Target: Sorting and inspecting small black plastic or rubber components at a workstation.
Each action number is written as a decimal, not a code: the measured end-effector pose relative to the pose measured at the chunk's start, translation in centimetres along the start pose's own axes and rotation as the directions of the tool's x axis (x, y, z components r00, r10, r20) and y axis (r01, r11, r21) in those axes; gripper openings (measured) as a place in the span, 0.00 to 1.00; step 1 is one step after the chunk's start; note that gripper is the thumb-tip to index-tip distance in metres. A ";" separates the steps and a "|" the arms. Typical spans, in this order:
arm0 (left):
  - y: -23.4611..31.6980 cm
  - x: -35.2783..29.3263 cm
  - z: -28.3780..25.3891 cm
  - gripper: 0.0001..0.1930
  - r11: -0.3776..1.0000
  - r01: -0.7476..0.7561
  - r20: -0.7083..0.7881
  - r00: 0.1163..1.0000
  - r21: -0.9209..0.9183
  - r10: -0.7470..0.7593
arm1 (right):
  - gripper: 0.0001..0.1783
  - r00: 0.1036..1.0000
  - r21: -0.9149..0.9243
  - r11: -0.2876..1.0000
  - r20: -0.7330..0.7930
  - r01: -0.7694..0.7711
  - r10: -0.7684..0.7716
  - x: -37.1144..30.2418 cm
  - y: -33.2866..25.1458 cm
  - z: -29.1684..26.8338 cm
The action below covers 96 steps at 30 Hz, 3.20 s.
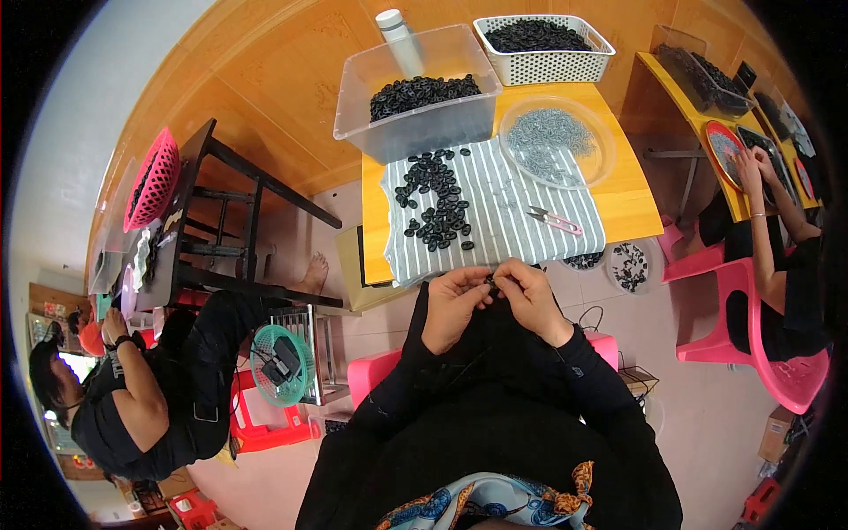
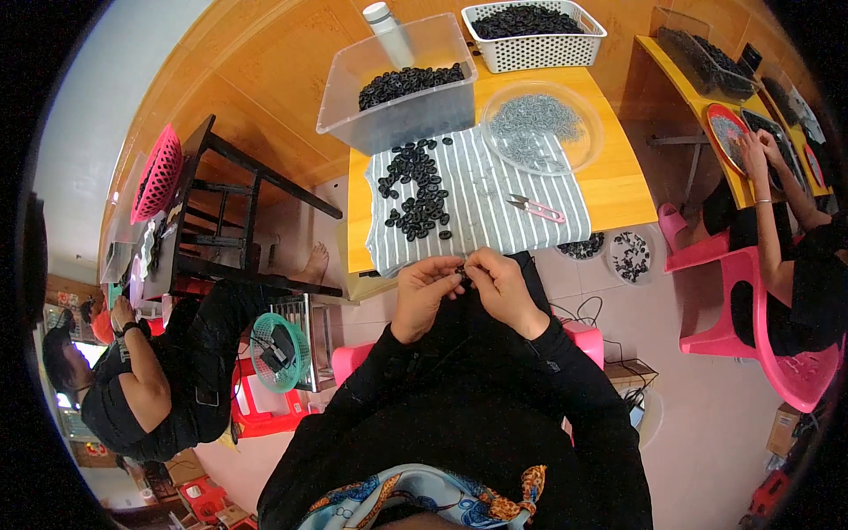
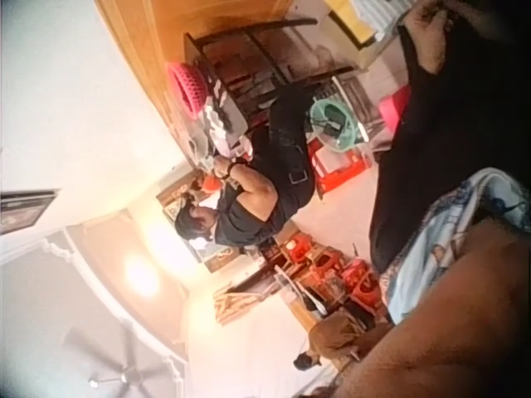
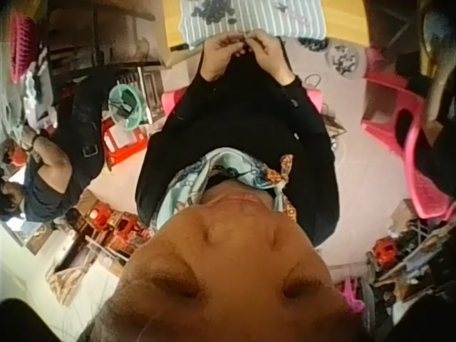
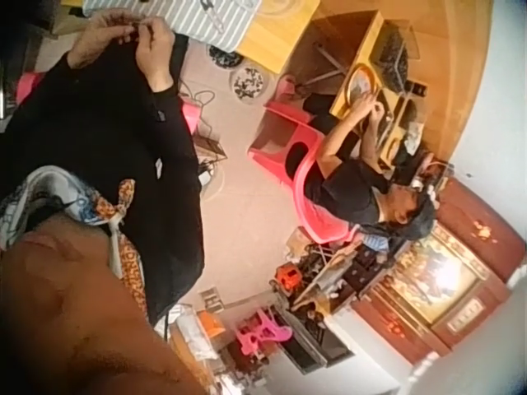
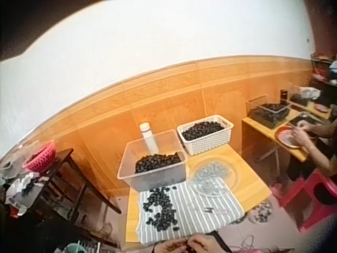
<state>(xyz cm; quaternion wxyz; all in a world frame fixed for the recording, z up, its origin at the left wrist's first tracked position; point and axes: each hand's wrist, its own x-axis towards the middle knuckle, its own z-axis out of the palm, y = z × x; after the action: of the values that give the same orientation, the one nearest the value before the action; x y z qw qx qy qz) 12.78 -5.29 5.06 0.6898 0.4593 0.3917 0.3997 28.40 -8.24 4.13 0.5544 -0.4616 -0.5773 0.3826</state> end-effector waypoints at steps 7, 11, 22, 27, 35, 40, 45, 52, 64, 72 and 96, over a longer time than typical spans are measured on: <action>0.4 -0.1 -0.1 0.07 1.000 0.006 -0.016 1.000 -0.008 -0.006 | 0.02 0.999 0.021 0.999 -0.019 -0.026 0.026 0.0 -0.1 -0.1; 0.4 0.0 -0.2 0.07 1.000 0.001 -0.003 1.000 -0.006 -0.001 | 0.02 1.000 -0.015 1.000 0.023 -0.018 0.018 0.0 -0.1 -0.1; -0.4 -0.1 -0.3 0.07 0.999 0.006 -0.028 1.000 -0.037 -0.007 | 0.02 0.997 -0.126 0.989 0.039 0.077 -0.073 -0.2 0.0 0.0; 0.1 0.5 -0.7 0.11 0.962 0.145 0.096 0.987 -0.230 -0.126 | 0.09 0.977 0.214 0.954 0.087 -0.209 0.194 0.4 -1.8 -1.1; -0.6 0.6 -2.1 0.10 0.785 0.424 0.334 0.896 -0.451 -0.293 | 0.11 0.956 0.080 0.997 0.291 -0.005 -0.019 1.2 -0.6 -2.0; -1.3 0.6 -2.5 0.08 0.703 0.469 0.380 0.876 -0.534 -0.296 | 0.09 0.939 0.113 0.990 0.340 -0.088 0.045 1.6 -0.5 -2.1; -1.3 0.7 -2.4 0.08 0.684 0.488 0.413 0.864 -0.542 -0.289 | 0.08 0.936 0.116 0.986 0.344 -0.119 0.072 1.5 -0.8 -2.0; -1.1 1.0 -2.7 0.09 0.773 0.449 0.381 0.878 -0.448 -0.289 | 0.02 0.928 0.105 0.968 0.324 -0.227 0.183 1.1 -0.6 -2.0; -2.2 0.6 -1.9 0.05 0.987 -0.086 0.111 0.991 0.138 0.071 | 0.04 0.884 0.122 0.924 0.359 -0.363 0.300 0.5 1.3 -1.3; -2.4 0.6 -4.4 0.09 0.989 -0.012 0.050 0.999 -0.150 0.019 | 0.03 0.975 -0.212 0.968 0.142 -0.137 0.169 4.0 0.6 -0.4; -2.5 -0.7 -6.5 0.10 0.972 -0.035 -0.024 0.999 -0.232 0.030 | 0.04 0.949 -0.615 0.733 0.088 0.290 -0.302 6.7 1.6 4.1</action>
<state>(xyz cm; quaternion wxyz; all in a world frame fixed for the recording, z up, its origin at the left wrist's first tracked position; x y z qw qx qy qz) 7.06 -4.52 1.04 0.7282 0.3776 0.3415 0.4588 24.77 -1.09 4.18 0.4304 -0.5235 -0.7316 0.0738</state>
